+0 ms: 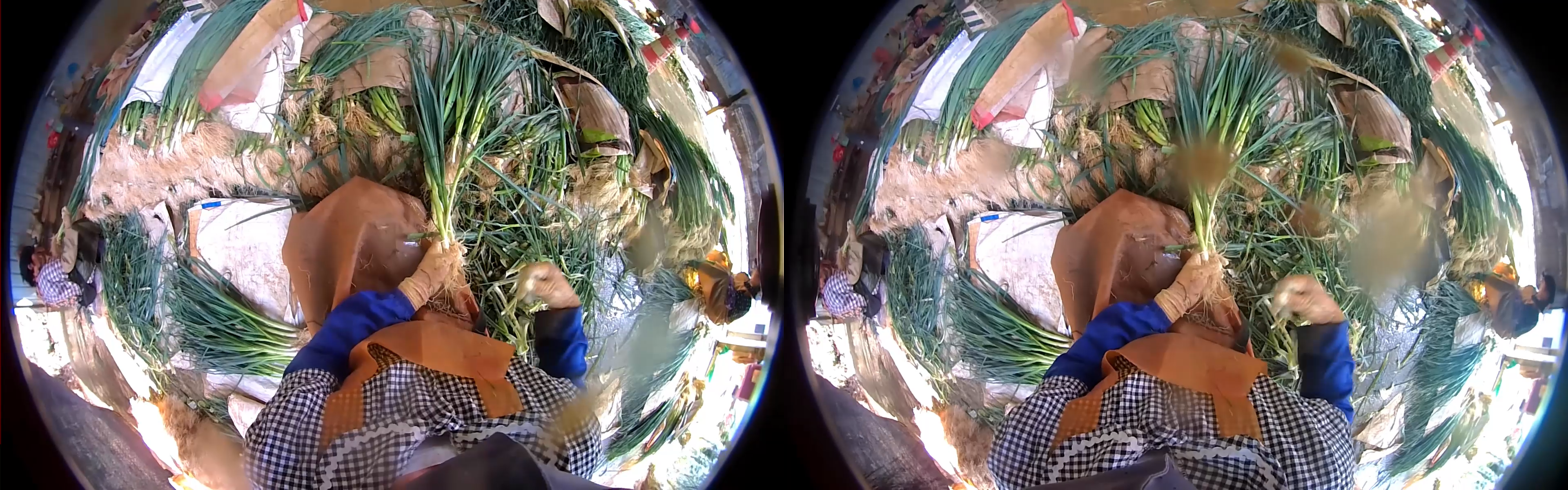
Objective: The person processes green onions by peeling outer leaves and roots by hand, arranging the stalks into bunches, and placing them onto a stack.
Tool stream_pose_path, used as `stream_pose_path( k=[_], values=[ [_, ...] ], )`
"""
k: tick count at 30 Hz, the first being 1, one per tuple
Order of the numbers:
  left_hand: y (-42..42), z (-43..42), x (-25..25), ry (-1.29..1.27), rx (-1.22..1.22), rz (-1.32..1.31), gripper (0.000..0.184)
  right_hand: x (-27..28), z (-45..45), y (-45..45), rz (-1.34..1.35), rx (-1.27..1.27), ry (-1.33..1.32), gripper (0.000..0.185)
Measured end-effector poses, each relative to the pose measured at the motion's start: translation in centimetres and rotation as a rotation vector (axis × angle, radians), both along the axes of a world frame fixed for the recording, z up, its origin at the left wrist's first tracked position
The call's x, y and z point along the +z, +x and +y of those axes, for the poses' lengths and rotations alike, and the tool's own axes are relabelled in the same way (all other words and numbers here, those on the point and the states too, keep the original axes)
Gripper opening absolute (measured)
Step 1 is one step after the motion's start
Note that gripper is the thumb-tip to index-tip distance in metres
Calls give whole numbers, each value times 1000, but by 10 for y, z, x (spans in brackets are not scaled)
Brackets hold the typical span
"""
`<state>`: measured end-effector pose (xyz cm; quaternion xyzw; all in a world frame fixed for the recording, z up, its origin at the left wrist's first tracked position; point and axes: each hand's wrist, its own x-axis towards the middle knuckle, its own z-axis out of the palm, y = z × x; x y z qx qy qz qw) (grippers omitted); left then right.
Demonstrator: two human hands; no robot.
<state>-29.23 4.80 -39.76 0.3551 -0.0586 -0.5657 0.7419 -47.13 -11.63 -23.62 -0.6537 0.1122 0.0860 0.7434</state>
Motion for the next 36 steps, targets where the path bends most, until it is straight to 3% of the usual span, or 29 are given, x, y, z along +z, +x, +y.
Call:
stream_pose_path(
  k=[2, 3, 4, 5, 6, 8, 10, 11, 13, 14, 16, 18, 19, 20, 21, 22, 24, 26, 28, 30, 32, 33, 34, 36],
  values=[
    [-9, -4, 3, 56, 24, -13, 22, 10, -2, 10, 268, -188, -787, 21],
    [-16, -4, -1, 115, 7, -8, 18, -38, -11, 8, 407, -162, -1448, 18],
    [-15, -9, -3, 169, -5, -11, 13, -53, -11, 21, 261, -254, -1345, 24],
    [-12, -14, 3, 159, -3, -17, 13, -25, 12, 55, 296, -436, -783, 33],
    [-13, -15, 15, 299, -51, -123, 15, -28, 17, 78, 259, -390, -985, 43],
    [-13, -12, 39, 483, -88, -273, 22, -17, 32, 130, 383, -320, -1149, 58],
    [-15, -8, 56, 571, -65, -354, 31, -37, 30, 163, 283, -222, -1355, 49],
    [-17, -6, 39, 564, -29, -813, 35, -41, 27, 173, 288, -179, -1309, 43],
    [-12, -12, -6, 336, -3, -853, 42, -56, 21, 183, 289, -124, -1267, 37],
    [-2, -8, 13, 338, 3, -848, 42, -70, 16, 182, 226, -234, -1184, 34],
    [16, 6, 43, 11, -276, 189, 39, -80, 13, 170, 21, -427, -956, 28],
    [11, 3, 37, -77, -258, 195, 34, -78, 28, 159, 108, -586, -1144, 29],
    [10, 4, 48, -30, -228, 184, 35, -71, 38, 150, 135, -568, -1083, 30],
    [10, 3, 53, 16, -196, 171, 38, -69, 50, 141, -102, -551, -990, 26],
    [6, -2, 14, -24, -93, 111, 22, -62, 57, 123, 22, -461, -651, 21],
    [6, -4, 8, -25, -95, 114, 22, -33, 70, 112, 142, -364, -311, 17],
    [1, -6, 3, 61, -54, 213, 18, -26, 72, 92, 66, -482, -268, 21],
    [-10, -7, 9, 80, -44, 135, 18, -24, 51, 105, 235, -554, -758, 22],
    [-15, -12, 20, 101, -10, -54, 20, -14, 36, 131, 212, -435, -1050, 32],
    [-14, -8, 30, 99, -28, -14, 28, -32, 24, 162, 272, -352, -1222, 40],
    [-10, -8, 34, -1, 66, 195, 31, -53, 16, 178, 156, -322, -1309, 38],
    [-10, -11, 21, 130, 92, 42, 29, -53, 20, 182, 162, -309, -1412, 37],
    [-6, -14, 10, 123, 110, 47, 29, -53, 26, 183, 175, -290, -1515, 37],
    [-5, -16, -4, 124, -41, -233, 24, -61, 34, 172, 79, -285, -1661, 35]
  ],
)
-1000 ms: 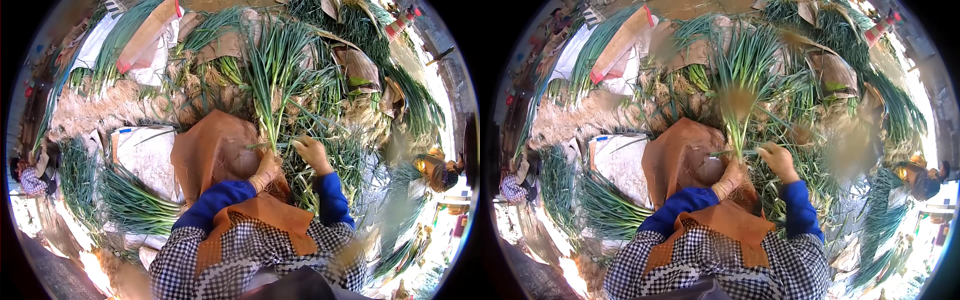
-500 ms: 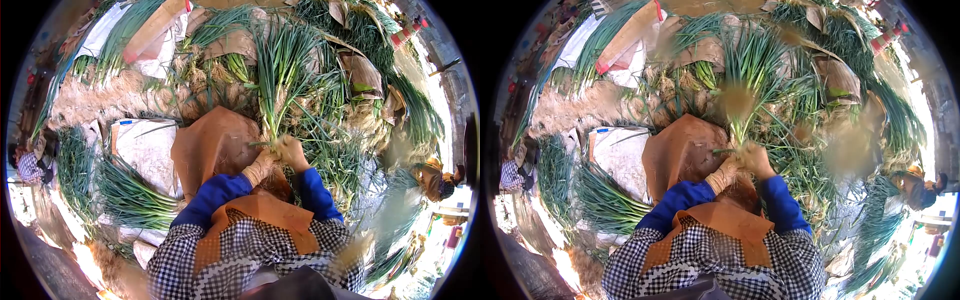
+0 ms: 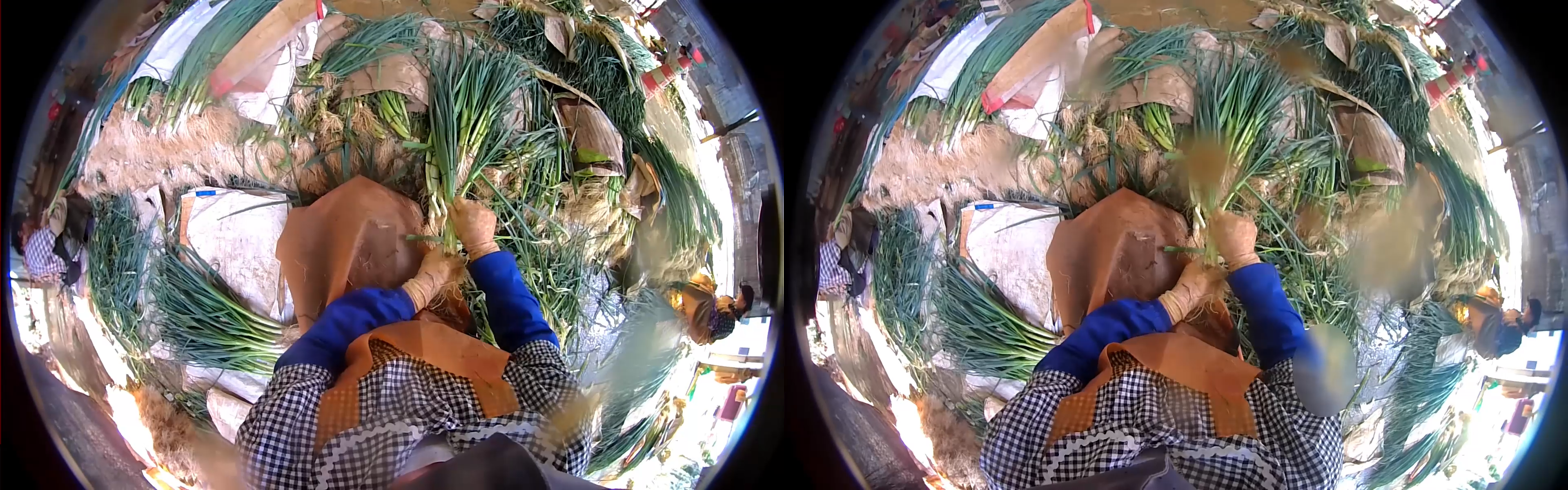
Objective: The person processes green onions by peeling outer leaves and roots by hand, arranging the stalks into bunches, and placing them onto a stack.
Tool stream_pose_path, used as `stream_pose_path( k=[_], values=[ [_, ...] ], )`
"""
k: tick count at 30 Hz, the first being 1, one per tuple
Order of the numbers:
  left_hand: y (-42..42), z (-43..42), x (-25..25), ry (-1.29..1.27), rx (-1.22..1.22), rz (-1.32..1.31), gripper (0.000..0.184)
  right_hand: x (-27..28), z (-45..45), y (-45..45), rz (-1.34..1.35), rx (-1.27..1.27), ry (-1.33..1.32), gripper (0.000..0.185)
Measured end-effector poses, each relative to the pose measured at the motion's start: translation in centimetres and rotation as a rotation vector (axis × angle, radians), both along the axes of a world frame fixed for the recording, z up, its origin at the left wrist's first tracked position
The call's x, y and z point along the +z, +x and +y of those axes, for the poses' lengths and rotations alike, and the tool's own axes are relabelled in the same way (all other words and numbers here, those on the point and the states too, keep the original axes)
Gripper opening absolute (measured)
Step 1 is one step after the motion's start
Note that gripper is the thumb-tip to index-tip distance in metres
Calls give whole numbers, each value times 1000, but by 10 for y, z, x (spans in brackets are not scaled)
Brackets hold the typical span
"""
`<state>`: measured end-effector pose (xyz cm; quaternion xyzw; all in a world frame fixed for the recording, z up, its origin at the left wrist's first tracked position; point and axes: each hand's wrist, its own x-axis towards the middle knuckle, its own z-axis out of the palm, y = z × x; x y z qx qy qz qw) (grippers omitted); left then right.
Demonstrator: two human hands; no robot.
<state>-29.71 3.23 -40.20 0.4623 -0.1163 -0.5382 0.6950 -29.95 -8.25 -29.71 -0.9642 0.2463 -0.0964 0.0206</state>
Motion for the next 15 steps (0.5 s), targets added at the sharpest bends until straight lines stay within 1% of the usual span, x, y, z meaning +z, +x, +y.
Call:
stream_pose_path(
  k=[1, 2, 3, 4, 5, 6, 7, 8, 9, 10, 11, 12, 13, 15],
  values=[
    [-3, -2, 0, -88, 98, 369, 20, -7, 3, -10, -113, 51, 117, 33],
    [0, 4, 16, -78, 99, 375, 20, -5, 11, -20, -228, 99, 240, 31],
    [5, 11, 33, -85, 71, 358, 21, 0, 17, -37, -175, 37, 642, 29],
    [9, 17, 46, -94, 39, 340, 21, 23, 25, -57, -119, -32, 1039, 28],
    [12, 18, 33, -106, 24, 391, 23, 45, 29, -80, -129, -57, 1105, 27],
    [14, 16, 33, -108, 19, 397, 23, 59, 28, -107, -137, -80, 1168, 26],
    [14, 14, 33, -63, 4, 372, 24, 38, 13, -145, -138, -217, 1210, 24],
    [14, 12, 33, -16, -11, 349, 25, 21, -3, -185, -559, 31, 1167, 21],
    [15, 6, 19, -2, 84, 457, 23, 25, -14, -216, -707, -269, 1216, 21],
    [17, 10, 34, -14, 73, 438, 20, 31, -21, -243, -848, -582, 1246, 22],
    [15, 13, 25, -132, 29, 542, 19, 51, -25, -265, -762, -576, 1343, 27],
    [14, 13, 16, -255, -19, 641, 18, 49, -38, -284, -266, -482, 1087, 31],
    [15, 13, 17, -255, -34, 638, 18, 47, -50, -302, 156, -320, 766, 35],
    [12, 10, 20, -159, 0, 459, 14, 23, -55, -286, 491, -520, 440, 34]
  ],
)
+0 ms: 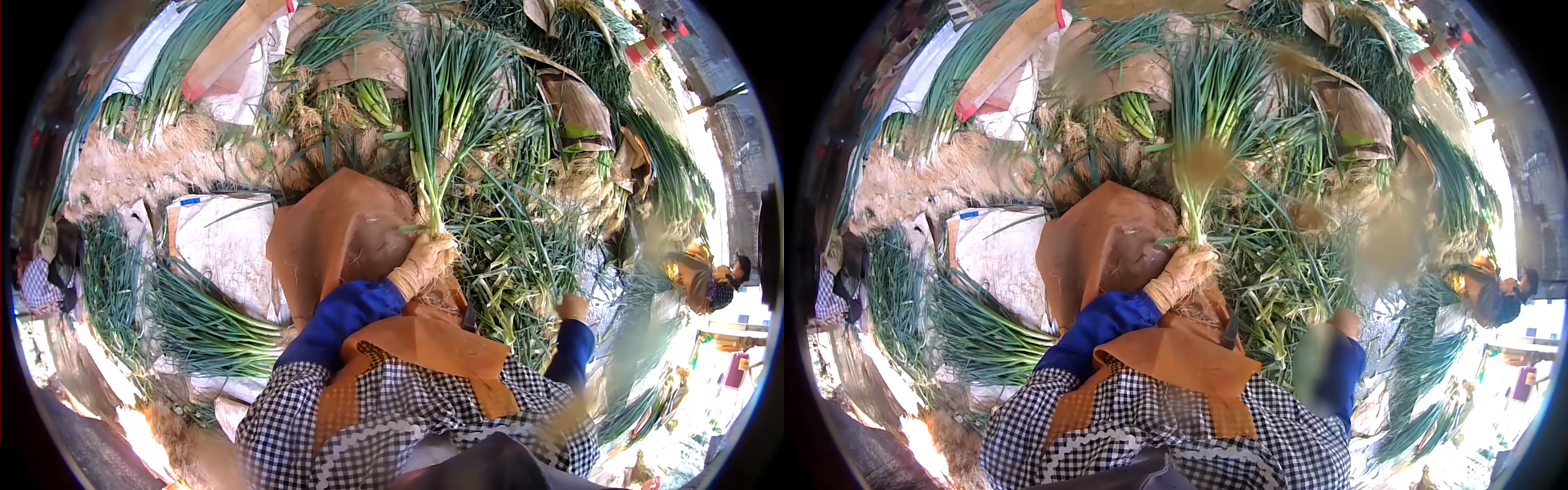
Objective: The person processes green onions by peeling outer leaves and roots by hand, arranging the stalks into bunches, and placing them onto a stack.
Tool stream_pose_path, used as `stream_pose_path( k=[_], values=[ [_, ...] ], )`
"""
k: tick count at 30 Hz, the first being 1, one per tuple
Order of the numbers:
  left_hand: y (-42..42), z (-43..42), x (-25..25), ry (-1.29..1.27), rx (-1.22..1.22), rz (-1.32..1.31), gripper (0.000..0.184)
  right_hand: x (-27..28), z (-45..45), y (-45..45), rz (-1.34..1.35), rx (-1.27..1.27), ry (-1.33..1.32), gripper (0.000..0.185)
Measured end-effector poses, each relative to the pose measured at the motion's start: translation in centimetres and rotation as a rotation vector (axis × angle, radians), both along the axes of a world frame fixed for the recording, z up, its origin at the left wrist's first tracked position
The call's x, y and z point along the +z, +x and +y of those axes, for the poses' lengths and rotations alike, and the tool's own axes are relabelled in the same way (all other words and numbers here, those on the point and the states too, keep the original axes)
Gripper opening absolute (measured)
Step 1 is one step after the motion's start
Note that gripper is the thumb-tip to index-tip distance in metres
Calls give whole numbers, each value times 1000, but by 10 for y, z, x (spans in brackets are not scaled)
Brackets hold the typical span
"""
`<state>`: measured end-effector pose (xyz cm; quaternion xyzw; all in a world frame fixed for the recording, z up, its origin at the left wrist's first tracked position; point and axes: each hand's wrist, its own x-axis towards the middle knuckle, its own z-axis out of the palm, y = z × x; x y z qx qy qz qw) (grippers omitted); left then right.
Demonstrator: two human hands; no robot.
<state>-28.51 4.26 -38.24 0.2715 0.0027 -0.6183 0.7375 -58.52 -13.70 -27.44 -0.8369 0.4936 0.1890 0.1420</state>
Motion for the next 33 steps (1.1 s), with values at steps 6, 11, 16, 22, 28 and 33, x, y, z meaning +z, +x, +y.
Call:
stream_pose_path(
  k=[6, 11, 16, 22, 28, 33],
  values=[
    [-5, 0, 7, 85, -5, -171, 23, -18, 41, 192, -903, -187, 629, 35],
    [-5, -7, 14, 199, 199, -189, 31, -50, 46, 276, -1033, -38, 700, 26],
    [-4, -8, -22, 135, 205, -152, 20, -49, 48, 255, -1039, -92, 717, 32],
    [-1, 0, 9, 110, 88, -88, 23, -44, 59, 228, -1040, -31, 1095, 32],
    [15, 12, 29, 118, -110, 118, 25, -83, 43, 226, -1420, -342, 829, 17],
    [10, 8, 28, 191, -59, -51, 19, -54, 16, 274, -1496, -404, 337, 39]
  ],
)
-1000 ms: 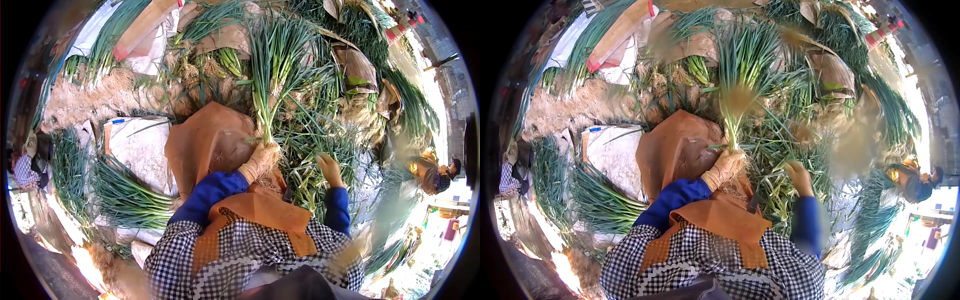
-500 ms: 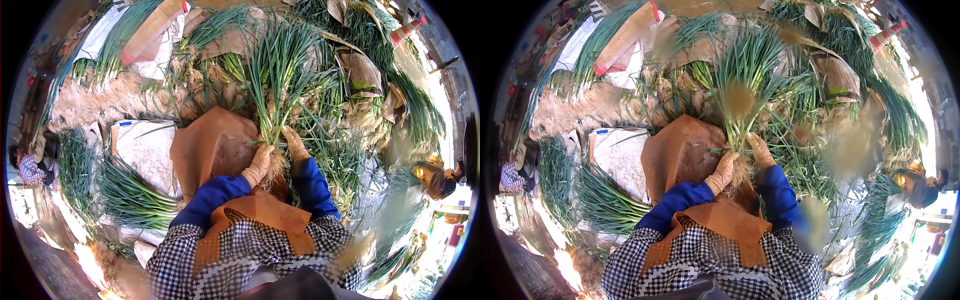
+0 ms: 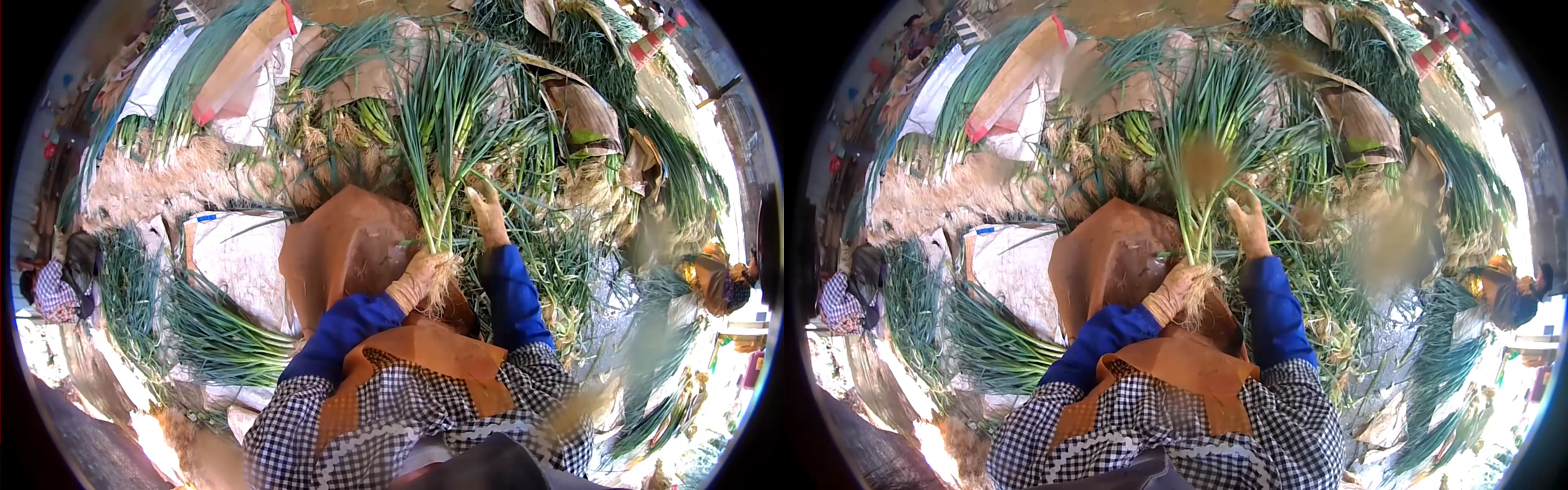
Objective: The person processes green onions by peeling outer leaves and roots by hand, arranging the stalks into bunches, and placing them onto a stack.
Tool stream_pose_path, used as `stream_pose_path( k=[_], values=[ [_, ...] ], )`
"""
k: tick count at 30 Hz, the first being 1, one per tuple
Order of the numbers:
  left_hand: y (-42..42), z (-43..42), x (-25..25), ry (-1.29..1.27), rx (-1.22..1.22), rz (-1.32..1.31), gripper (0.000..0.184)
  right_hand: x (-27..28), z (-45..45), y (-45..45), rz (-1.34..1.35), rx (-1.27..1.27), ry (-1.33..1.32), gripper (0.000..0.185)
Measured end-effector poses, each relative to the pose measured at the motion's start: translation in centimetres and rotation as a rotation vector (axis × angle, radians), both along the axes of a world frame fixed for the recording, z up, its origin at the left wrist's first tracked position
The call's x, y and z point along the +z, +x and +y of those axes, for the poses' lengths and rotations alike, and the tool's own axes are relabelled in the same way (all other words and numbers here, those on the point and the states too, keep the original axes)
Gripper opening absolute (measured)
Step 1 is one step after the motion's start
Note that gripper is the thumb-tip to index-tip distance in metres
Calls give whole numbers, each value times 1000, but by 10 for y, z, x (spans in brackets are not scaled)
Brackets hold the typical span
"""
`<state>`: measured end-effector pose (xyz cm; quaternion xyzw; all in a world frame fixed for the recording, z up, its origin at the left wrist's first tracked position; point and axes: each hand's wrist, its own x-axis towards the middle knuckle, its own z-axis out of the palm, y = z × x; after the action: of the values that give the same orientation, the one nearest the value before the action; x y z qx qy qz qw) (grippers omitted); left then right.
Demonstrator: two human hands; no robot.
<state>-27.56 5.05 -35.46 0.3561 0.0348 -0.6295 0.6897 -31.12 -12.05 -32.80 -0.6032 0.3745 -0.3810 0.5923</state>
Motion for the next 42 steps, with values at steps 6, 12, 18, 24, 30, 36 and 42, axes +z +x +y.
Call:
stream_pose_path(
  k=[6, 12, 18, 24, 30, 36, 42],
  values=[
    [21, 19, 0, -92, -194, -1, 23, 32, -45, 4, 287, 712, 265, 32],
    [25, 35, 18, -58, -191, -55, 22, 108, -141, -110, -686, -20, 506, 12],
    [33, 36, 12, -8, -286, -92, 28, 62, -228, -308, 426, -318, -142, 28],
    [20, 26, -6, -60, -297, -51, 29, 63, 18, -140, 596, 388, 375, 41],
    [33, 45, 7, -400, -295, 151, 24, -4, 63, -59, -51, 277, 479, 25],
    [30, 44, 66, -152, -21, 17, 24, -8, 42, -56, -27, 359, 344, 34],
    [32, 34, 32, -177, -210, 372, 27, -29, 28, -12, 547, 253, 126, 45]
  ],
)
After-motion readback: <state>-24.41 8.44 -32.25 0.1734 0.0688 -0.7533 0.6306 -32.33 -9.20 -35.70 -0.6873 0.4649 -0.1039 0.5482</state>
